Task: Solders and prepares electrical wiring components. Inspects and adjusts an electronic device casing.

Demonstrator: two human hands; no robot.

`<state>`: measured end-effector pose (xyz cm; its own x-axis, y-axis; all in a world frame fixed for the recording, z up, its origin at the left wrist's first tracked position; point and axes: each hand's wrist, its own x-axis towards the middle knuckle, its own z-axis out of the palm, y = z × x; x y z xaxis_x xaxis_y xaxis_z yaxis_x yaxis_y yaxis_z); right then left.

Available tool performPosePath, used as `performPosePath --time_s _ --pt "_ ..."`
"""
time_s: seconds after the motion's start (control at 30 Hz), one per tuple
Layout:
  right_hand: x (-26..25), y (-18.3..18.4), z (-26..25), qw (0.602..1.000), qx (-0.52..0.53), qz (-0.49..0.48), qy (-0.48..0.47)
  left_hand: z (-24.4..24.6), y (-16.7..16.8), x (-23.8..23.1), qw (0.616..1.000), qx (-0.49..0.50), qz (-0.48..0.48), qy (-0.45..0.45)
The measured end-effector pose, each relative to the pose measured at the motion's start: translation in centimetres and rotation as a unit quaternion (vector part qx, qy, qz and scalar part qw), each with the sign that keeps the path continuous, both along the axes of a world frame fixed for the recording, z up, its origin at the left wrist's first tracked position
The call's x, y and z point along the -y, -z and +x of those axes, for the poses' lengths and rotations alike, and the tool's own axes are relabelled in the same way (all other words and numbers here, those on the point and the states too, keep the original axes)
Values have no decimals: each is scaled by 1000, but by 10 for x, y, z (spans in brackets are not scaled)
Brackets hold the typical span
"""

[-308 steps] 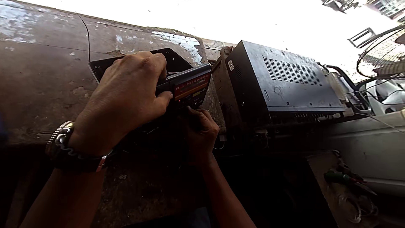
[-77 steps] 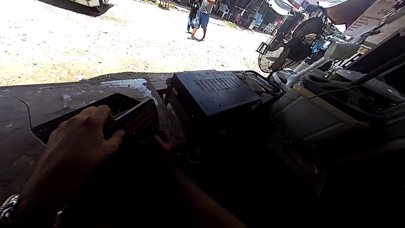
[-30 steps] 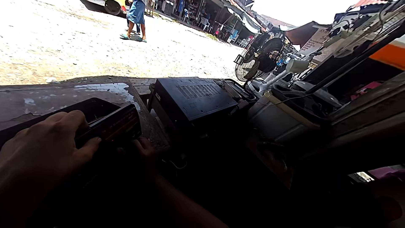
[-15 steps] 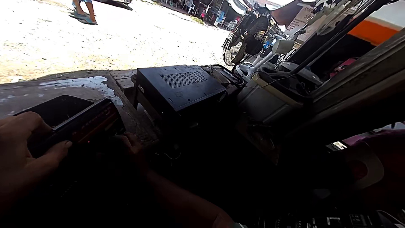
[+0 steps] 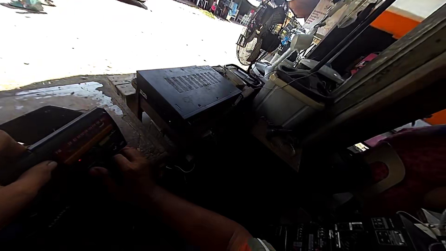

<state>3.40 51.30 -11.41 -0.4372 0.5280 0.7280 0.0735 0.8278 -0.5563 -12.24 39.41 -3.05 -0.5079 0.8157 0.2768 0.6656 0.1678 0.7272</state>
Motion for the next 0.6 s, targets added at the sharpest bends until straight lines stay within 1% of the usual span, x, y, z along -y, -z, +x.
performPosePath --time_s 0.07,0.1,0.13,0.17,0.2,0.27,0.33,0.37,0.4,0.47,0.5,0.57,0.6 --pt "0 1 -1 1000 5 6 4 -10 15 -1 997 70 -38 -2" --pt "-1 1 -2 1000 6 8 8 -25 31 -2 992 103 -69 8" --pt "-1 1 -2 1000 7 9 10 -48 57 -4 988 122 -90 19" --pt "-1 2 -2 1000 7 8 9 -64 75 -5 983 143 -108 29" --pt "-1 2 -2 1000 10 7 9 -71 83 -6 981 153 -117 33" --pt "-1 2 -2 1000 12 7 10 -69 83 -10 984 122 -125 13" --pt "-1 2 -2 1000 14 8 10 -74 90 -19 980 84 -181 -19" --pt "-1 2 -2 1000 15 6 7 -77 94 -22 978 74 -192 -27" --pt "-1 2 -1 1000 15 4 4 -73 91 -22 980 76 -183 -30" --pt "0 1 -1 1000 8 0 2 -61 73 -20 978 76 -189 -37" --pt "0 1 -1 1000 3 -3 3 -63 74 -21 976 68 -202 -37" --pt "0 0 -1 1000 4 -6 6 -81 108 -30 979 36 -190 -64" --pt "0 0 -2 1000 5 -4 9 -88 119 -39 974 32 -203 -90"
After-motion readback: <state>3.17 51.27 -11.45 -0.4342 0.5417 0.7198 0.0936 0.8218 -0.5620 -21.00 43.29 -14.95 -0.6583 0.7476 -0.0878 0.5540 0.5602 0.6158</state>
